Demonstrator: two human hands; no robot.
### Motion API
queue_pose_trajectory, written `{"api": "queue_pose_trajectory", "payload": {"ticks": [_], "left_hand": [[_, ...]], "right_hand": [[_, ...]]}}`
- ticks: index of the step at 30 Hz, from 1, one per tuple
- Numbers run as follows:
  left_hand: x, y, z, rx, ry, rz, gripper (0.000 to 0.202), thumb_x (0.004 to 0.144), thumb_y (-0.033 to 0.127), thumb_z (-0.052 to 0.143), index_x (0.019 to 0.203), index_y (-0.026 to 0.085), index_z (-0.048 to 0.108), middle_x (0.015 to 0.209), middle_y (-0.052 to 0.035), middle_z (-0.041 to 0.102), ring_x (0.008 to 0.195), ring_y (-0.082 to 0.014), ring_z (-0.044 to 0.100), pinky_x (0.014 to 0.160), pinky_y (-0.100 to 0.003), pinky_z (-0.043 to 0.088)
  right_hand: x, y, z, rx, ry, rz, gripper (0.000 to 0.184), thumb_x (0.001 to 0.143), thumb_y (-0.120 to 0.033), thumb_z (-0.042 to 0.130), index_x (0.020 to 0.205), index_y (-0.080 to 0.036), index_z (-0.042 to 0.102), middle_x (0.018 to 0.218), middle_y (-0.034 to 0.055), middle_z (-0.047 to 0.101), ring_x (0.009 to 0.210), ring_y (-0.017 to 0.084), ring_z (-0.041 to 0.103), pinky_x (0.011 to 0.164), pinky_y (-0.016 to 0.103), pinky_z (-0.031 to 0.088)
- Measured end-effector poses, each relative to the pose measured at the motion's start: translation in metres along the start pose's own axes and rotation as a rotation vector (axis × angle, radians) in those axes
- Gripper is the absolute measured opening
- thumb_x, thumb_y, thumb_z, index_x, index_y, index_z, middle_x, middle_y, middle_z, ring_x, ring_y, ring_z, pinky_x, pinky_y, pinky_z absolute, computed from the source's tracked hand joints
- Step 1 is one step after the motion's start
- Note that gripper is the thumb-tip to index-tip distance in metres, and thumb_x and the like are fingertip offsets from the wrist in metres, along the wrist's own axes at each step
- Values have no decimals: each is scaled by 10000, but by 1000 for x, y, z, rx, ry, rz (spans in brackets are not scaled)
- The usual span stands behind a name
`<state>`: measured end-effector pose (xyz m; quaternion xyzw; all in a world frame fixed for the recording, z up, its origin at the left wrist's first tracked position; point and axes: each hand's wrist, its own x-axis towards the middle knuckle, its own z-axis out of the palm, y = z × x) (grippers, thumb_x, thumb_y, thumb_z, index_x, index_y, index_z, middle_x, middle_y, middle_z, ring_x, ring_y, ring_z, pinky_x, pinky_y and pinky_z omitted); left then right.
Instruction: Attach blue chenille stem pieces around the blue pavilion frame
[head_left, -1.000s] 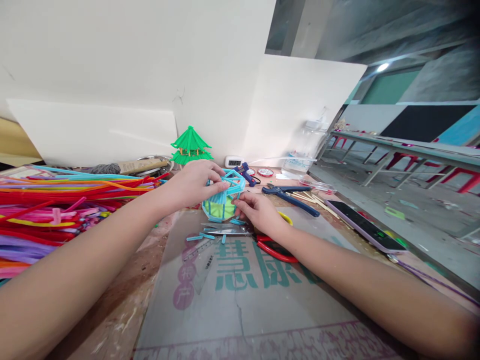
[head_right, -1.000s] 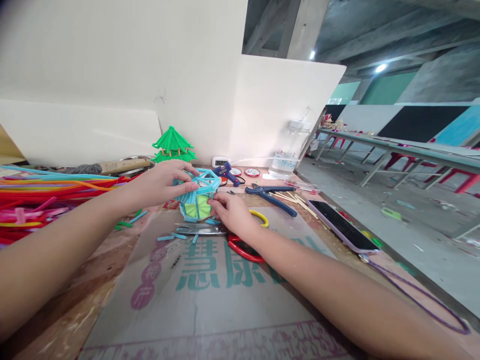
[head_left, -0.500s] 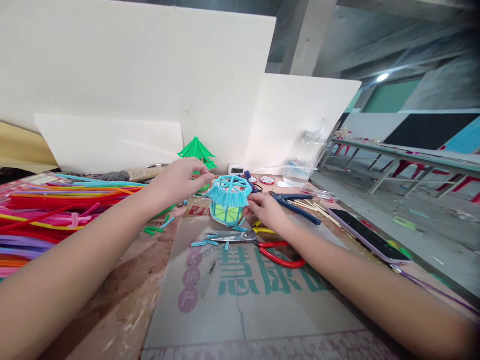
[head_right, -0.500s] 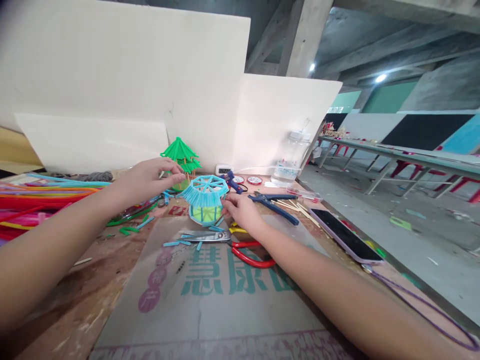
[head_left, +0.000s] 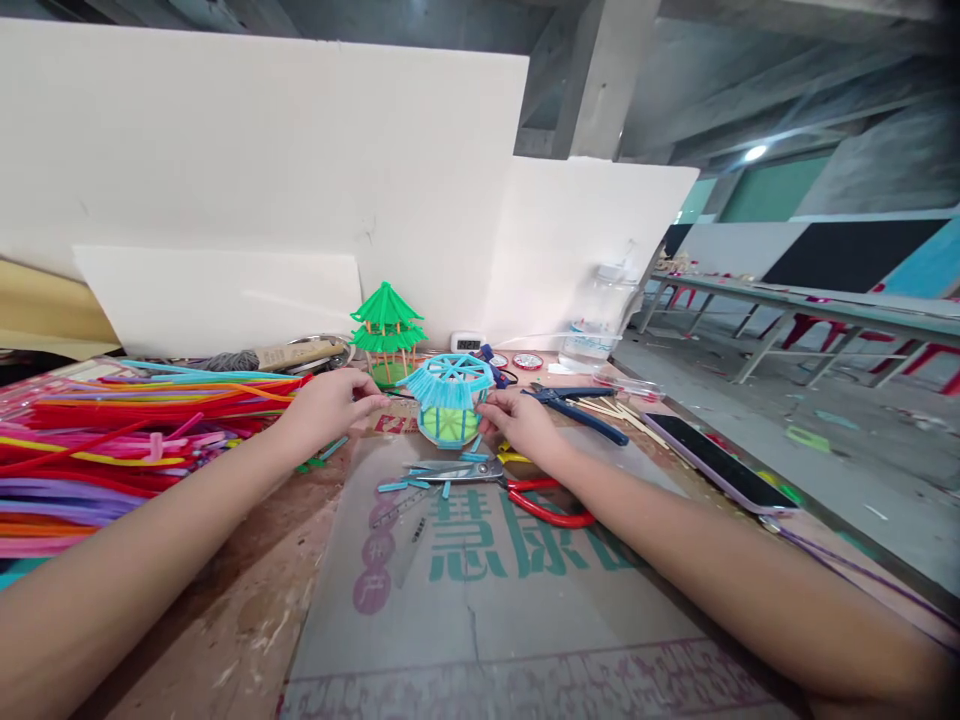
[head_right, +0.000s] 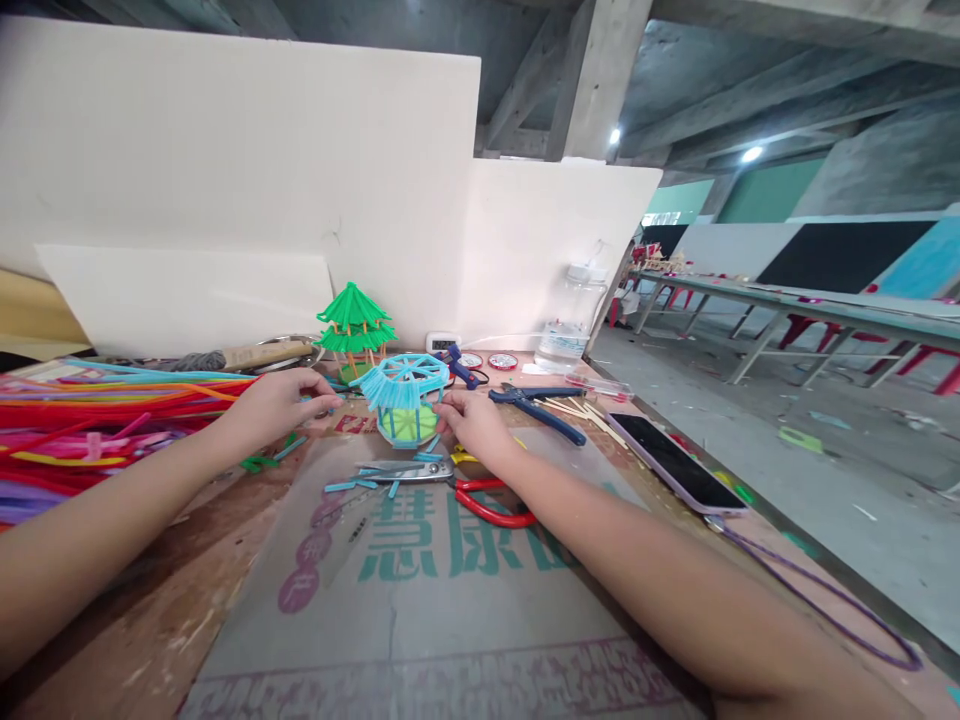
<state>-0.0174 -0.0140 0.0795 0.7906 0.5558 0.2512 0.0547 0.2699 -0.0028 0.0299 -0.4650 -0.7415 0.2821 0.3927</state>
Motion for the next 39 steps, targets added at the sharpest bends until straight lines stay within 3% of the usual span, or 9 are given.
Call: {"api": "queue_pose_trajectory", "payload": {"ticks": [9,13,15,21,24,28,31,34,39], "left_hand": [[5,-7,-34,-69,82,43,330,746,520,657,685,198,617,733,-4,668,672,-170,573,587,-265,370],[2,-8,-52,-62,64,26,338,788,509,595,687,186,603,625,24,594,584,-137,512,553,-250,335],[0,-8,-62,-6,37,27,372,829,512,529,689,183,632,608,20,587,585,-142,510,555,-252,328],[2,-27,-88,63,99,-95,296,823,359,530,982,230,745,951,-21,752,827,-207,654,711,-266,438],[6,-54,-91,296,135,-181,323,848,301,480,1012,246,752,1007,-54,755,895,-247,670,748,-298,450],[10,-93,-86,564,32,-237,402,885,290,414,1150,240,712,1127,-90,729,1035,-279,655,830,-323,460],[10,-110,-80,625,-46,-277,334,815,284,527,1048,216,757,1071,-132,740,999,-318,663,825,-341,459],[8,-111,-79,631,-86,-314,279,805,296,552,947,206,775,987,-139,752,897,-309,678,766,-332,462],[1,-85,-90,633,-3,-295,337,885,298,465,1033,170,739,991,-126,731,903,-278,644,779,-347,459]], "right_hand": [[-1,2,2,4,-3,-3,279,866,-413,538,707,-186,575,613,16,641,565,156,618,558,266,481],[1,-4,-9,1,36,16,288,823,-462,591,904,-186,582,662,19,658,613,178,631,568,277,479],[2,-7,-18,-45,73,13,333,829,-524,568,881,-194,572,605,-3,617,562,166,587,539,270,444],[3,-1,-32,-211,267,-13,442,865,-587,450,675,-197,536,563,-2,536,574,159,507,585,288,387],[3,5,-29,-188,260,14,394,842,-556,487,738,-187,574,567,-3,553,554,160,509,566,288,392],[3,11,-22,-159,207,46,384,850,-535,483,851,-175,614,526,-17,551,481,156,497,503,283,392],[3,15,-21,-174,188,35,365,863,-515,491,884,-179,632,560,-12,574,509,159,519,526,286,412],[4,18,-22,-180,180,20,338,871,-496,499,889,-188,637,585,-7,583,543,165,540,546,286,421],[2,19,-20,-173,185,24,310,868,-477,513,867,-191,632,578,-13,574,542,160,533,545,278,415]]}}
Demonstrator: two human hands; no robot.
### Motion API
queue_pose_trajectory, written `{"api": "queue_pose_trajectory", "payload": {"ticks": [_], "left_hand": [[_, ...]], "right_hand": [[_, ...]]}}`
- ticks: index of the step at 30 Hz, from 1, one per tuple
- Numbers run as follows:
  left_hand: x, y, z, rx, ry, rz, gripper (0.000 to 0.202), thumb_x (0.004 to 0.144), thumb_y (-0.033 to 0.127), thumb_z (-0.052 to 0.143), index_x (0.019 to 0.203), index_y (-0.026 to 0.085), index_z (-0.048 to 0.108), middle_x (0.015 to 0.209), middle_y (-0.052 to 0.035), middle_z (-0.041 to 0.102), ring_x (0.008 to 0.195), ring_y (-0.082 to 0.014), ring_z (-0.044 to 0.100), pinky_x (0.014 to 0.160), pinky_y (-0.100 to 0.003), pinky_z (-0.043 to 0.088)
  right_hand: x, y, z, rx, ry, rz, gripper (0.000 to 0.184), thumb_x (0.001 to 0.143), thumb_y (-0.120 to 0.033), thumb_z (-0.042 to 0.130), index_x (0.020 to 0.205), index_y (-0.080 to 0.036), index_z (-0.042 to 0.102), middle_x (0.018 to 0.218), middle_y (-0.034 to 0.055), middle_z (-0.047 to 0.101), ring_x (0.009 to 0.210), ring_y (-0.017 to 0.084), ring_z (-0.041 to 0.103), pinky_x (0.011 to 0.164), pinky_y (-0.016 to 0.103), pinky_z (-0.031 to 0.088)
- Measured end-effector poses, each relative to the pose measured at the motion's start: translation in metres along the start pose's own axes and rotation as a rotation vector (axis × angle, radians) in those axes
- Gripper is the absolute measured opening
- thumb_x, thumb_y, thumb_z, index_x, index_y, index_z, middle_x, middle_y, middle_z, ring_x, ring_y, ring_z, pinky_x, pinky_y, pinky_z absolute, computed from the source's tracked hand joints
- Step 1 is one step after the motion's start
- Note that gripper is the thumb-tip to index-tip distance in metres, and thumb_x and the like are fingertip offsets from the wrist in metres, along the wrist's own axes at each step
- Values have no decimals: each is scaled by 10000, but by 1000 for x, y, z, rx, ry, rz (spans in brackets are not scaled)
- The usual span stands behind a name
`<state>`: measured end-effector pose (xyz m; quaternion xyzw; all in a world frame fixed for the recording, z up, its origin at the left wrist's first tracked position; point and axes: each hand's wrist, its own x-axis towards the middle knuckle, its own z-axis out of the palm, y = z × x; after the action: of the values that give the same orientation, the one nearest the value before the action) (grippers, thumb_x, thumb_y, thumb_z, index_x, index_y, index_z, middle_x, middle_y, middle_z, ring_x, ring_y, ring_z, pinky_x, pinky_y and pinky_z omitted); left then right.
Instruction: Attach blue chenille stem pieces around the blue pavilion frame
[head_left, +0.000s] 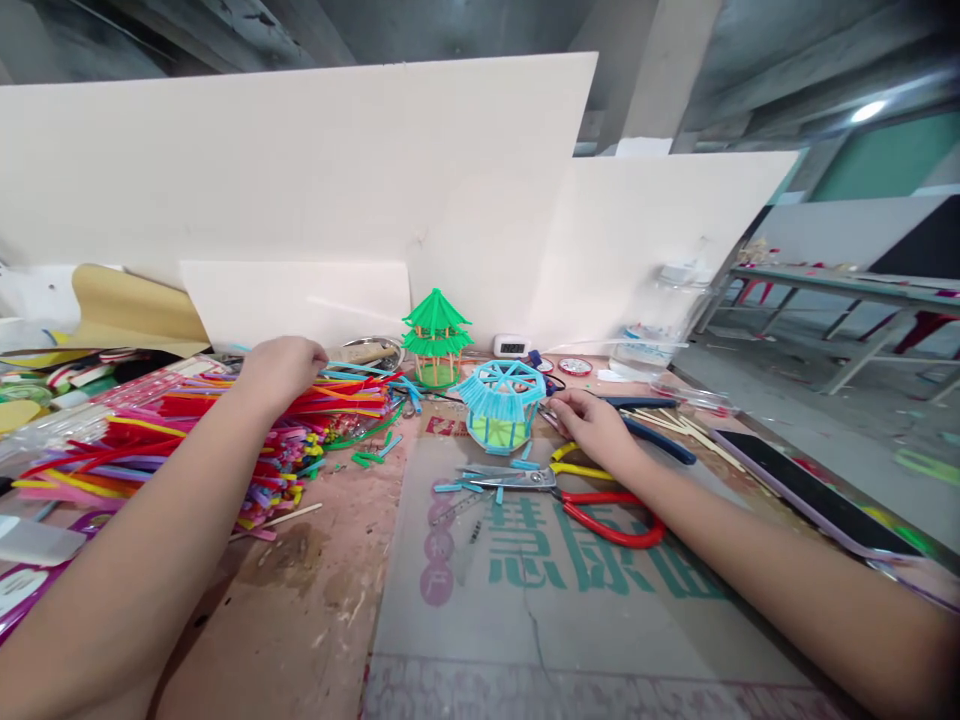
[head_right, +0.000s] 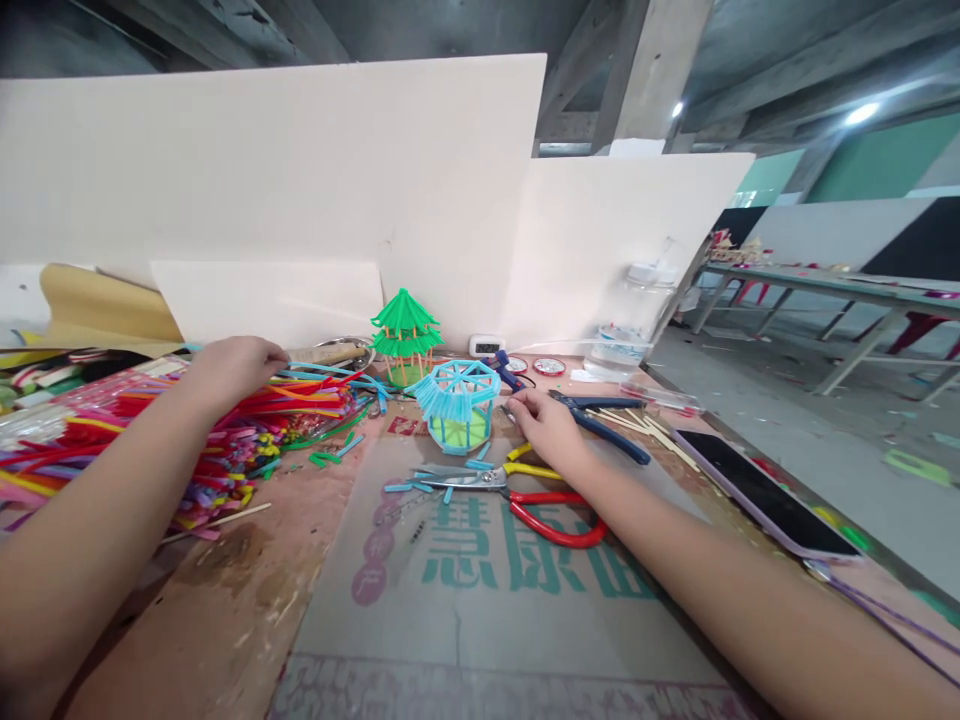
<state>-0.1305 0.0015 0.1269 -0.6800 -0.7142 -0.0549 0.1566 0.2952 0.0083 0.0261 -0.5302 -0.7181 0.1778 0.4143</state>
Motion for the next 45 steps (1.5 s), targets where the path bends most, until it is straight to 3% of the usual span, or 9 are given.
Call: {"api": "queue_pose_trajectory", "payload": {"ticks": [4,8,10,13,17,22,30,34,45], "left_hand": [[-13,14,-27,-11,163,34,399,937,331,391,1108,134,694,1126,-145,682,984,-282,623,800,-354,446],[-37,42,-57,-127,634,71,401,979,377,362,1103,171,683,1057,-85,701,945,-229,634,740,-295,427],[-54,65,-68,-262,709,141,350,969,382,416,1086,190,685,1023,-51,717,873,-189,642,733,-272,424],[-79,106,-69,-493,570,360,260,934,367,504,1028,229,703,916,-5,738,795,-156,650,697,-244,427],[-101,151,-49,-657,210,601,238,934,348,483,956,227,687,804,7,718,684,-151,629,597,-239,395],[-105,168,-31,-739,57,654,264,957,324,413,914,215,650,787,-7,683,653,-147,581,590,-250,368],[-102,148,1,-606,-44,577,410,989,421,315,847,219,642,776,-27,666,732,-187,591,650,-276,374],[-114,151,12,-594,-41,582,393,990,369,309,886,219,656,830,-39,695,839,-213,607,779,-313,401],[-118,148,12,-546,-88,592,331,866,511,547,980,210,624,964,-98,674,955,-287,597,830,-377,419]], "right_hand": [[1,-6,-3,13,33,-1,296,861,-464,523,814,-186,614,541,-21,559,502,150,512,521,273,398],[3,-34,-29,28,183,-58,283,910,-431,465,788,-197,566,568,-33,520,542,137,494,581,275,409],[-4,-61,-48,17,353,-219,254,922,-391,490,787,-197,583,627,-12,551,599,146,522,601,281,419],[-28,-111,-66,-156,466,-593,133,927,-301,536,900,-213,631,817,31,656,768,174,604,727,317,469],[-60,-147,-52,-429,174,-936,314,900,-291,599,1205,-214,585,1153,91,676,1086,256,600,961,444,452],[-65,-125,-22,-494,-74,-750,347,978,-238,437,1300,-174,548,1121,117,710,971,249,667,818,400,531],[-26,-88,-54,-633,-110,-751,294,967,-239,424,1028,-172,704,918,88,752,839,232,691,710,329,492],[-35,-72,-42,-586,-157,-748,271,974,-225,423,1069,-178,673,1013,94,736,916,214,673,772,317,485],[-29,-99,2,-587,-151,-901,262,963,-168,421,1114,-174,635,867,57,729,749,167,648,605,264,371]]}}
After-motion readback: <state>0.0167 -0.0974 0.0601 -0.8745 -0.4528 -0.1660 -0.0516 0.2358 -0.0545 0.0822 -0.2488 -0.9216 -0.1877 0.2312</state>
